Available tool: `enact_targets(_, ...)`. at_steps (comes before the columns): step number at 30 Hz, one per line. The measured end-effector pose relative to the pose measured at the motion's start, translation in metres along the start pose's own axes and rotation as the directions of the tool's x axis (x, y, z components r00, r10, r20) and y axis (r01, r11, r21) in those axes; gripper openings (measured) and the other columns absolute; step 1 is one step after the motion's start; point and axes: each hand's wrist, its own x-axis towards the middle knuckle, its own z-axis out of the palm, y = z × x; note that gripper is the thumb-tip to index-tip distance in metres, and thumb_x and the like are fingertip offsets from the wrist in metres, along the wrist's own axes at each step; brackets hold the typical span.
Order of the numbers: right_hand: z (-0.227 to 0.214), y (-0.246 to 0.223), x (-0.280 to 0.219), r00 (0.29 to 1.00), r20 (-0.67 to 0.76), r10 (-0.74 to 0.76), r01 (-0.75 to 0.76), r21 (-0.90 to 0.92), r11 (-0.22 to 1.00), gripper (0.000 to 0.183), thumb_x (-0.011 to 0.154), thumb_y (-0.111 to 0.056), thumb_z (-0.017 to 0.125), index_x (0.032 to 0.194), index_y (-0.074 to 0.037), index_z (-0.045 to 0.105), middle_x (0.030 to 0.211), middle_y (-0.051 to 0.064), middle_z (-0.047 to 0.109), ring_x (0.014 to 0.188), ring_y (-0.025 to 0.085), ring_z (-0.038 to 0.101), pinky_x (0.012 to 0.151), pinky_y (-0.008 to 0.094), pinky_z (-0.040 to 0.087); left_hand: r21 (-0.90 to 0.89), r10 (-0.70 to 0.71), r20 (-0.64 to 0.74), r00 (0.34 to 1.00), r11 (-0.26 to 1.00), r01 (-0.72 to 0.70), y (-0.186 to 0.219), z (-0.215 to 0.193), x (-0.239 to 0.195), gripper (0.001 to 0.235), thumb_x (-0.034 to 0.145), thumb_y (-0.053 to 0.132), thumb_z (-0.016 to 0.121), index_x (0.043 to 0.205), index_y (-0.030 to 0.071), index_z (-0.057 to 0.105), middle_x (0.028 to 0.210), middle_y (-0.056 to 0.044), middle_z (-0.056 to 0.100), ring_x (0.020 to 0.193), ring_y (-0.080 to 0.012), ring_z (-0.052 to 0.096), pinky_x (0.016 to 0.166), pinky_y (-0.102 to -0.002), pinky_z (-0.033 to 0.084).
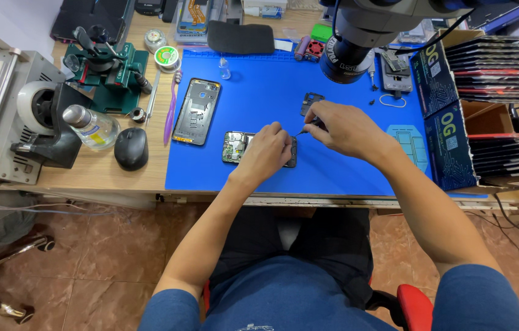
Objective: The person disassembles a smartphone on a blue mat, using a screwdriver to remove screws and a plastic pry tool to separate the screen assembly from the chassis. They handle the battery, internal components, and a small blue box while working.
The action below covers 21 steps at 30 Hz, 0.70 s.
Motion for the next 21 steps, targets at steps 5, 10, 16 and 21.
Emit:
enact_targets(5,0.0,-0.002,0.002,1.0,0.012,-0.018,0.018,-0.003,1.0,0.02,0.106,-0.025,0.058,0.118,-0.012,0.067,0.101,0.009,0.07,0.089,0.028,0.072,0.076,0.043,0.059,-0.009,0.03,0.048,0.998,1.0,-0.03,-0.002,-0.001,0.009,0.011,0.085,0.01,0.07,0.081,0.007,0.061,0.083,-0.008,0.051,0.072,-0.0287,0.066,0.059,-0.035,0.056)
enact_targets(10,0.01,0.002,0.007,0.993,-0.006,-0.121,0.12,-0.094,0.988,0.02,0.101,-0.021,0.065,0.118,-0.01,0.066,0.104,0.012,0.066,0.095,0.033,0.07,0.078,0.046,0.059,-0.071,0.029,0.12,0.992,0.997,-0.021,-0.003,-0.011,0.014,0.008,0.086,0.006,0.066,0.08,0.002,0.063,0.082,-0.011,0.053,0.068,-0.0318,0.068,0.056,-0.038,0.056)
enact_targets(16,0.041,0.008,0.023,0.984,-0.078,-0.162,0.099,-0.519,0.849,0.032,0.113,-0.038,0.051,0.105,-0.011,0.064,0.087,0.004,0.058,0.067,0.018,0.067,0.055,0.03,0.056,-0.078,0.06,0.06,0.996,0.995,-0.056,-0.006,-0.007,0.015,0.01,0.08,0.007,0.065,0.074,0.002,0.059,0.077,-0.013,0.053,0.064,-0.0374,0.069,0.053,-0.045,0.056)
enact_targets(21,0.04,0.005,0.034,0.991,-0.041,-0.125,0.084,-0.533,0.842,0.046,0.109,-0.053,0.049,0.123,-0.009,0.056,0.095,0.007,0.053,0.064,0.018,0.062,0.047,0.034,0.055,-0.216,-0.065,-0.073,0.995,0.975,0.048,-0.004,-0.026,0.017,0.009,0.086,0.007,0.068,0.083,0.006,0.06,0.08,-0.007,0.054,0.064,-0.0285,0.07,0.052,-0.037,0.056)
